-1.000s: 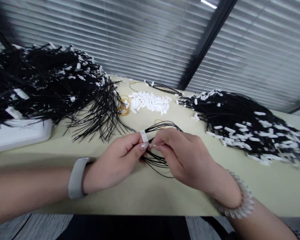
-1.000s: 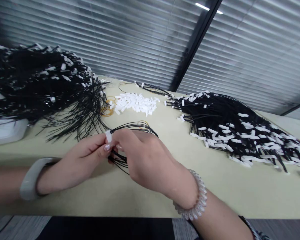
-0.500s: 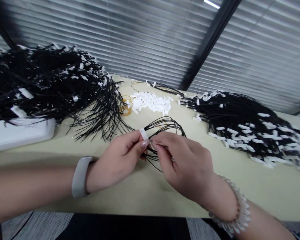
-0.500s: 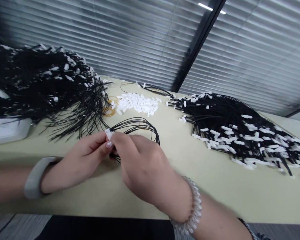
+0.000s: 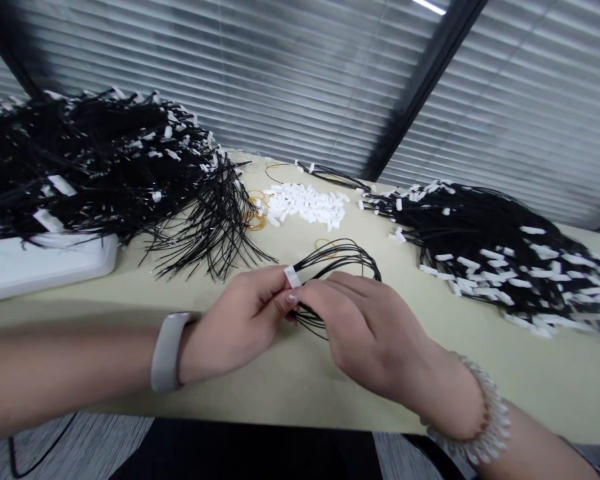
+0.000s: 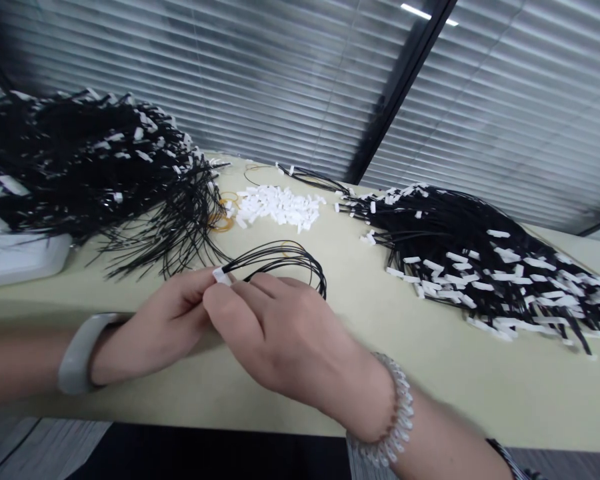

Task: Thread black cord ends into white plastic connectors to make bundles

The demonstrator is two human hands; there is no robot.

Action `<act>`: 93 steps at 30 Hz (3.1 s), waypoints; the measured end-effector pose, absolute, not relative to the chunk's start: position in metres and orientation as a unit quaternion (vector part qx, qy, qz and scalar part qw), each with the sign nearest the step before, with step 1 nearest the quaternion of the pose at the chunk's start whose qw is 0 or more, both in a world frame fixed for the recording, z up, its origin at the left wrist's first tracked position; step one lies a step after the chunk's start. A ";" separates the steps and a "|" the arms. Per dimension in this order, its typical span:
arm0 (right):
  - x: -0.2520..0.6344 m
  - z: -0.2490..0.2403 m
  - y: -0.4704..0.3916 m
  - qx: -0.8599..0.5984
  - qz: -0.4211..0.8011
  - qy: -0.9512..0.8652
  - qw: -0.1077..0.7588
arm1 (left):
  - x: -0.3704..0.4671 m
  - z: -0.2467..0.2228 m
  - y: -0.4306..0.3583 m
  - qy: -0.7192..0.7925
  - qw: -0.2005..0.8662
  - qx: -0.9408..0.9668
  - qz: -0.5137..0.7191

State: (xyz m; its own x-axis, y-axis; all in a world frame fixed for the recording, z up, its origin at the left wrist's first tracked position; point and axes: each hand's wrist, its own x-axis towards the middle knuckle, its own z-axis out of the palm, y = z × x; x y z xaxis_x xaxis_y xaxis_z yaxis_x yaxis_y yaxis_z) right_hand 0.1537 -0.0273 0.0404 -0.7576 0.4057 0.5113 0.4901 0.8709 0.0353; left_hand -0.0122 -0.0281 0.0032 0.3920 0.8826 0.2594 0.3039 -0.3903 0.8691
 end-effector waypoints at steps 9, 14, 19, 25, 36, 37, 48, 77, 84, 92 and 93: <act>0.162 0.042 -0.026 -0.224 -0.041 -0.932 0.283 | -0.013 0.005 -0.028 0.342 0.378 0.767 0.390; 0.163 0.040 -0.022 -0.310 -0.084 -0.888 0.331 | -0.012 0.002 -0.026 0.358 0.421 0.721 0.418; 0.164 0.042 -0.021 -0.314 -0.041 -0.911 0.265 | -0.012 0.004 -0.027 0.351 0.446 0.700 0.432; 0.162 0.043 -0.023 -0.340 -0.009 -0.914 0.222 | -0.012 0.006 -0.027 0.352 0.452 0.696 0.433; 0.160 0.042 -0.026 -0.327 -0.106 -0.921 0.185 | -0.015 0.004 -0.028 0.394 0.327 0.754 0.413; 0.161 0.042 -0.026 -0.315 -0.111 -0.925 0.181 | -0.015 0.005 -0.028 0.388 0.312 0.761 0.417; 0.168 0.045 -0.019 -0.210 -0.078 -0.963 0.153 | -0.016 0.003 -0.028 0.310 0.234 0.821 0.418; 0.166 0.046 -0.020 -0.334 -0.060 -0.899 0.278 | -0.015 0.003 -0.031 0.371 0.258 0.784 0.426; 0.170 0.050 -0.015 -0.322 -0.148 -0.866 0.352 | -0.015 0.005 -0.031 0.395 0.288 0.764 0.421; 0.180 0.063 0.003 -0.298 0.149 -0.905 0.263 | -0.009 0.004 -0.028 0.392 0.450 0.713 0.368; 0.185 0.063 0.010 -0.317 0.164 -0.881 0.310 | -0.009 0.004 -0.027 0.397 0.478 0.686 0.378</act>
